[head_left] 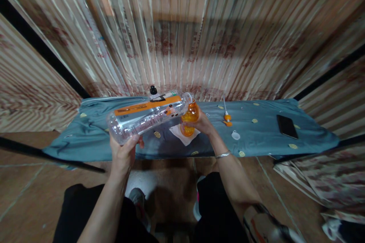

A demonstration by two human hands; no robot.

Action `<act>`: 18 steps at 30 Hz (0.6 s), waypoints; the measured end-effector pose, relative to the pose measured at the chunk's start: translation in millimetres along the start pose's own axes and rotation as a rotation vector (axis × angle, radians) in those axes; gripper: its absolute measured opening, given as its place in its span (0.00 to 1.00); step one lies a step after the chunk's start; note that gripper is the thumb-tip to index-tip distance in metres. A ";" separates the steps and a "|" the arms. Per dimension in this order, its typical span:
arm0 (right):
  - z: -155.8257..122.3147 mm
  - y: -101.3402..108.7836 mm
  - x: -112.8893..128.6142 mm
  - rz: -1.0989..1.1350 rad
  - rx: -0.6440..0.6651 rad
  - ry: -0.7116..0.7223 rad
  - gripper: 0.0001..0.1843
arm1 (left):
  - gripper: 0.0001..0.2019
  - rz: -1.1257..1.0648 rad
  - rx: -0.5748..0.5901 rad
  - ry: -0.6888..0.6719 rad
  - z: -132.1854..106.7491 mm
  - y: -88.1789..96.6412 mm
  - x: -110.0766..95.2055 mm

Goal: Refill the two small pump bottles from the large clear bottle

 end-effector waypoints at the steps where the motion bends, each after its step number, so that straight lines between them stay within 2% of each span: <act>1: 0.1 0.5 -0.3 0.003 -0.009 -0.009 0.51 | 0.29 -0.001 0.002 0.001 -0.1 0.0 0.0; 12: -0.2 -1.9 1.0 0.085 -0.009 -0.062 0.52 | 0.33 -0.015 0.000 0.018 1.0 3.1 4.1; 18: 0.2 -1.4 2.6 0.034 -0.019 -0.016 0.50 | 0.32 -0.003 0.006 0.013 1.4 0.4 -0.1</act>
Point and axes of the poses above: each hand's wrist, its own z-axis towards the middle knuckle, its own y-axis out of the back of the hand, x = y × z, the point moved 5 cm from there along z, towards the middle knuckle, and after that the axes turned 11 degrees about z, right-handed, at the moved point
